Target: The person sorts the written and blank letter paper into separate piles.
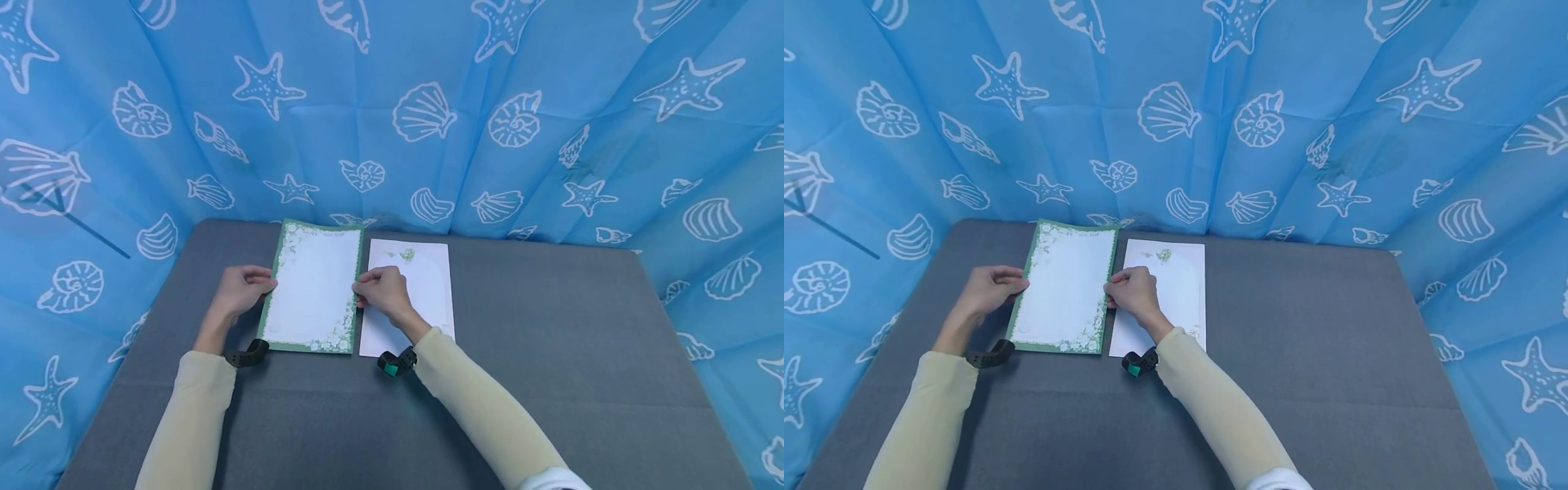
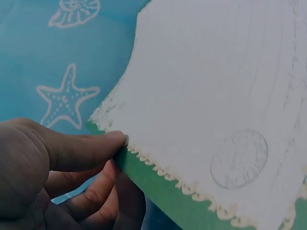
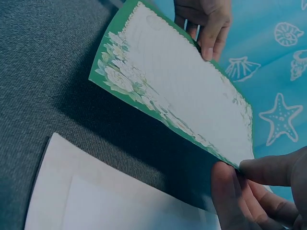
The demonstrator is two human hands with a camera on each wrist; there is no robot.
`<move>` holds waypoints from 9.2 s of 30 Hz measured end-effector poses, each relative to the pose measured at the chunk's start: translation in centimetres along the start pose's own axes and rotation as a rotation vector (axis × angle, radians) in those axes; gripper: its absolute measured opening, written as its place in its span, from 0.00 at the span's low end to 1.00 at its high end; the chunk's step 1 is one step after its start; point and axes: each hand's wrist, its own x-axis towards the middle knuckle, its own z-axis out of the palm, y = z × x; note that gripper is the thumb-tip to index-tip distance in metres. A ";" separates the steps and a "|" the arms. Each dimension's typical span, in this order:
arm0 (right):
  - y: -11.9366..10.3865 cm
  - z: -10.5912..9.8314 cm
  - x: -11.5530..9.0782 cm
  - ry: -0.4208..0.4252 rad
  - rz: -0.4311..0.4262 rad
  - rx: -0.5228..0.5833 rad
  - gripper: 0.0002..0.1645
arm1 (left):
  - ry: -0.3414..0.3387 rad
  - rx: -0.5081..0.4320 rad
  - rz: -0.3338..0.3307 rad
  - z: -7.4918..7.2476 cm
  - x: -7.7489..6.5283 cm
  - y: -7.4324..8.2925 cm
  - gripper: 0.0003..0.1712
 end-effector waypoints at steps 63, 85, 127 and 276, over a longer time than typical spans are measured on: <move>0.1 -5.3 -1.7 0.065 -0.057 -0.271 0.14 | 0.186 0.241 0.114 6.4 -0.7 2.6 0.16; 4.0 -12.2 -4.7 0.222 -0.041 -0.317 0.16 | 0.071 0.093 0.258 14.8 -0.4 5.3 0.12; 5.4 -13.7 -5.0 0.230 0.010 -0.476 0.21 | 0.132 0.212 0.164 16.9 -0.5 6.8 0.23; 8.8 -26.5 -9.3 0.514 0.170 -0.633 0.19 | 0.029 0.150 0.224 29.6 -0.4 15.7 0.12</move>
